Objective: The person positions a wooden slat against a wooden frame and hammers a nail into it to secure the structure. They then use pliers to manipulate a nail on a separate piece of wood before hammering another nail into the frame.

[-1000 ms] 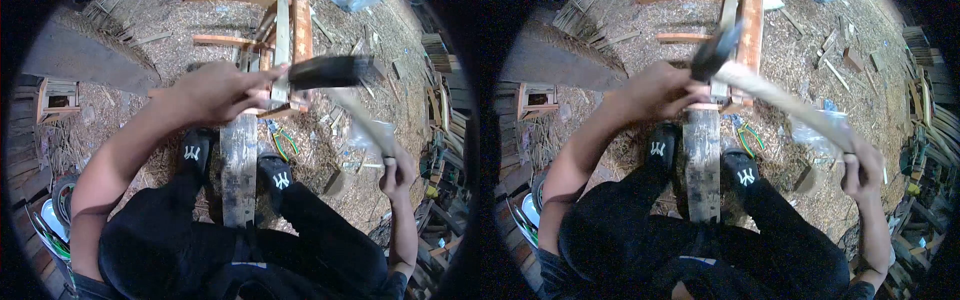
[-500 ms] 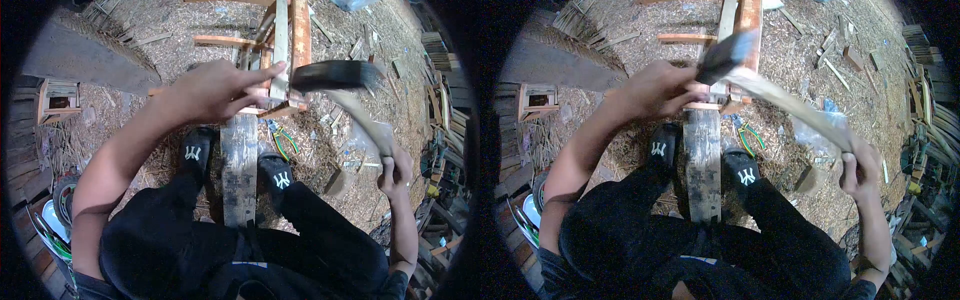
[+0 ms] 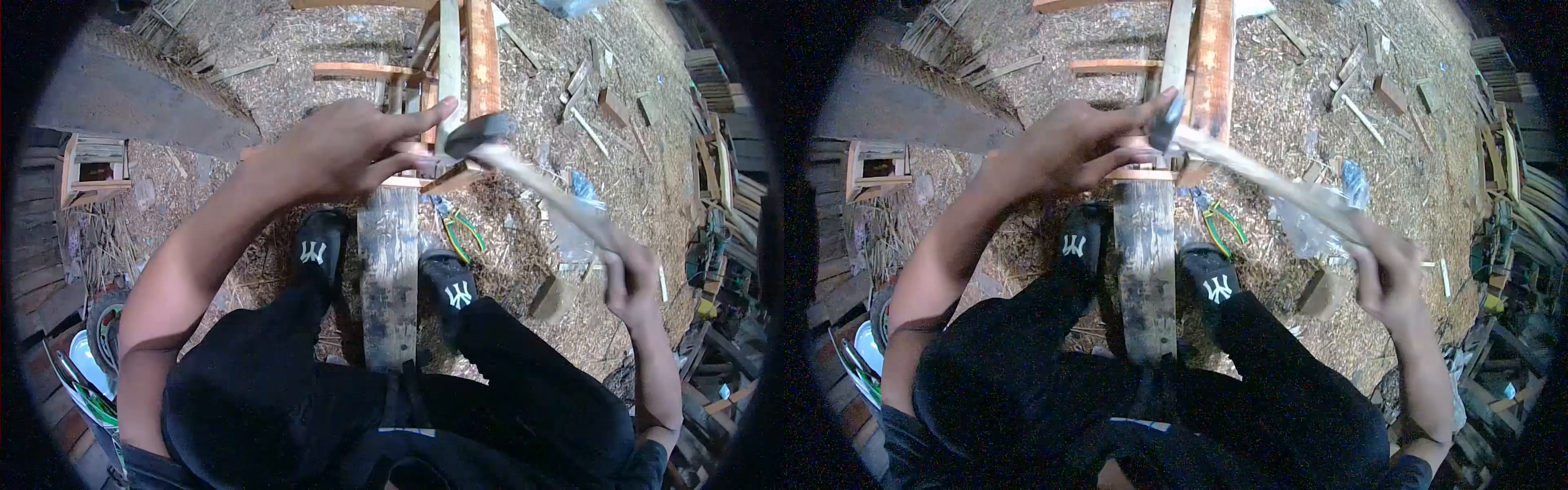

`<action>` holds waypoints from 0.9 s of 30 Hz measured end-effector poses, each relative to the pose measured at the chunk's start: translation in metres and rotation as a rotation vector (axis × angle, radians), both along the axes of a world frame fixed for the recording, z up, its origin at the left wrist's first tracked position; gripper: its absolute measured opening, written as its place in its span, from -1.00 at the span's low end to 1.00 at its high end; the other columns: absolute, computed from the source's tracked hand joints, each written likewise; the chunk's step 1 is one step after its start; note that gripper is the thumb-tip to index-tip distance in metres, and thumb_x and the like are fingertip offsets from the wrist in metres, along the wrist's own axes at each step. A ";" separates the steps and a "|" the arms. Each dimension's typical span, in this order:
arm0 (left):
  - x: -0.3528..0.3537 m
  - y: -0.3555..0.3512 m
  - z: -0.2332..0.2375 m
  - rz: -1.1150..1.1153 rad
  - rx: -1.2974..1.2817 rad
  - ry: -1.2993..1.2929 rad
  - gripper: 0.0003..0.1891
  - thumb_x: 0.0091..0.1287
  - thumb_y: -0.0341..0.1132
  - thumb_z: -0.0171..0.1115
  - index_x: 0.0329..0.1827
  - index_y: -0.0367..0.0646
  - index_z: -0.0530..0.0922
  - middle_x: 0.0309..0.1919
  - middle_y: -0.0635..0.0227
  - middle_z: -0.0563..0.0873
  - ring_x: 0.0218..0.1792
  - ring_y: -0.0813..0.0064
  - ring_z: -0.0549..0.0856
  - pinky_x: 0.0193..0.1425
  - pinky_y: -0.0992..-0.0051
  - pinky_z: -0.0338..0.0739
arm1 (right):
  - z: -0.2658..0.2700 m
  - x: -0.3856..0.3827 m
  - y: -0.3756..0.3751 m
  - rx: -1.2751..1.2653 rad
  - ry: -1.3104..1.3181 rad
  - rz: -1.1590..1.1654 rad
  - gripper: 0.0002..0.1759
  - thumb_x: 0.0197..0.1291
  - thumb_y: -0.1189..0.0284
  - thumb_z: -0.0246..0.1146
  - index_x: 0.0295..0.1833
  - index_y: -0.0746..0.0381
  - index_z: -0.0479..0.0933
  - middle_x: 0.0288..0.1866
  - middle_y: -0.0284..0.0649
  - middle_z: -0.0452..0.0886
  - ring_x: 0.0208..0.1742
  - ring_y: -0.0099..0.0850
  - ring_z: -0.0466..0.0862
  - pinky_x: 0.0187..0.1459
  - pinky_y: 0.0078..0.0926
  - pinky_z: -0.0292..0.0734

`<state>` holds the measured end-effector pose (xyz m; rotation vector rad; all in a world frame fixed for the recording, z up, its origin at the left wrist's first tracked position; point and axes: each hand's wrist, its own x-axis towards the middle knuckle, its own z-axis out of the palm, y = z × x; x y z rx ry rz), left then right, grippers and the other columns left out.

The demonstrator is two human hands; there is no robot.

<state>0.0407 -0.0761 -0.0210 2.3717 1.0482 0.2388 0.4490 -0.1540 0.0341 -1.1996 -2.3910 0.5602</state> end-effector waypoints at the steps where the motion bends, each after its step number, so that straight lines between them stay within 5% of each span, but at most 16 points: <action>1: 0.001 -0.001 0.003 -0.005 0.013 -0.026 -0.34 0.53 -0.04 0.19 0.65 0.24 0.21 -0.64 0.16 0.56 -0.60 0.19 0.56 -0.35 0.17 0.51 | -0.007 0.000 -0.001 0.094 -0.119 0.005 -0.56 0.22 0.66 0.23 0.24 0.38 0.60 -0.02 0.05 0.78 -0.32 -0.19 0.79 -0.24 -0.34 0.67; 6: -0.004 -0.001 0.015 0.017 -0.042 -0.021 -0.22 0.54 0.00 0.16 0.70 -0.01 0.04 -0.59 0.17 0.60 -0.57 0.21 0.61 -0.32 0.19 0.52 | -0.015 0.009 -0.001 -0.034 -0.048 -0.006 -0.60 0.28 0.57 0.25 0.23 0.39 0.61 -0.03 0.07 0.78 -0.30 -0.24 0.79 -0.23 -0.35 0.65; 10: -0.003 0.003 0.003 0.110 -0.091 -0.137 -0.18 0.57 0.04 0.11 0.70 -0.17 -0.02 -0.51 0.22 0.65 -0.50 0.31 0.65 -0.31 0.25 0.54 | -0.043 0.031 -0.014 -0.214 0.113 -0.319 -0.65 0.44 0.45 0.20 0.24 0.39 0.60 -0.33 -0.14 0.68 -0.48 -0.49 0.58 -0.38 -0.51 0.45; 12: 0.008 0.008 0.007 0.352 -0.259 -0.419 -0.17 0.59 0.06 0.06 0.69 -0.25 -0.07 -0.47 0.23 0.65 -0.44 0.43 0.66 -0.30 0.36 0.56 | -0.054 0.031 -0.015 -0.330 0.213 -0.445 -0.65 0.49 0.41 0.18 0.25 0.39 0.60 -0.42 -0.26 0.60 -0.51 -0.59 0.48 -0.42 -0.56 0.35; 13: 0.014 0.009 0.031 0.492 -0.488 -0.281 -0.27 0.60 0.04 0.05 0.58 -0.38 0.17 -0.42 0.19 0.67 -0.37 0.51 0.69 -0.27 0.48 0.57 | -0.057 0.027 -0.013 -0.375 0.297 -0.517 -0.64 0.52 0.39 0.17 0.26 0.38 0.59 -0.43 -0.36 0.53 -0.50 -0.63 0.42 -0.44 -0.58 0.31; 16: 0.010 0.035 0.019 0.560 -0.824 -0.499 -0.44 0.62 -0.02 0.05 0.43 -0.33 0.40 -0.28 0.15 0.75 -0.38 0.52 0.74 -0.23 0.55 0.58 | -0.076 0.035 -0.010 -0.464 0.382 -0.619 -0.62 0.55 0.34 0.17 0.28 0.36 0.59 -0.43 -0.47 0.45 -0.47 -0.68 0.36 -0.44 -0.61 0.26; 17: 0.010 0.041 0.018 0.551 -0.792 -0.505 -0.54 0.61 0.00 0.04 0.20 -0.29 0.51 -0.35 0.24 0.71 -0.43 0.55 0.72 -0.26 0.51 0.62 | -0.082 0.038 -0.009 -0.509 0.384 -0.652 -0.62 0.55 0.32 0.18 0.28 0.35 0.58 -0.41 -0.50 0.45 -0.45 -0.69 0.36 -0.42 -0.62 0.27; 27: 0.002 0.072 0.009 0.575 -0.870 -0.558 -0.49 0.54 0.09 0.15 0.18 -0.25 0.49 -0.29 0.25 0.70 -0.39 0.43 0.77 -0.20 0.39 0.75 | -0.142 0.075 -0.017 -0.718 0.202 -0.760 -0.60 0.56 0.24 0.18 0.20 0.36 0.63 -0.46 -0.49 0.43 -0.45 -0.67 0.33 -0.42 -0.58 0.26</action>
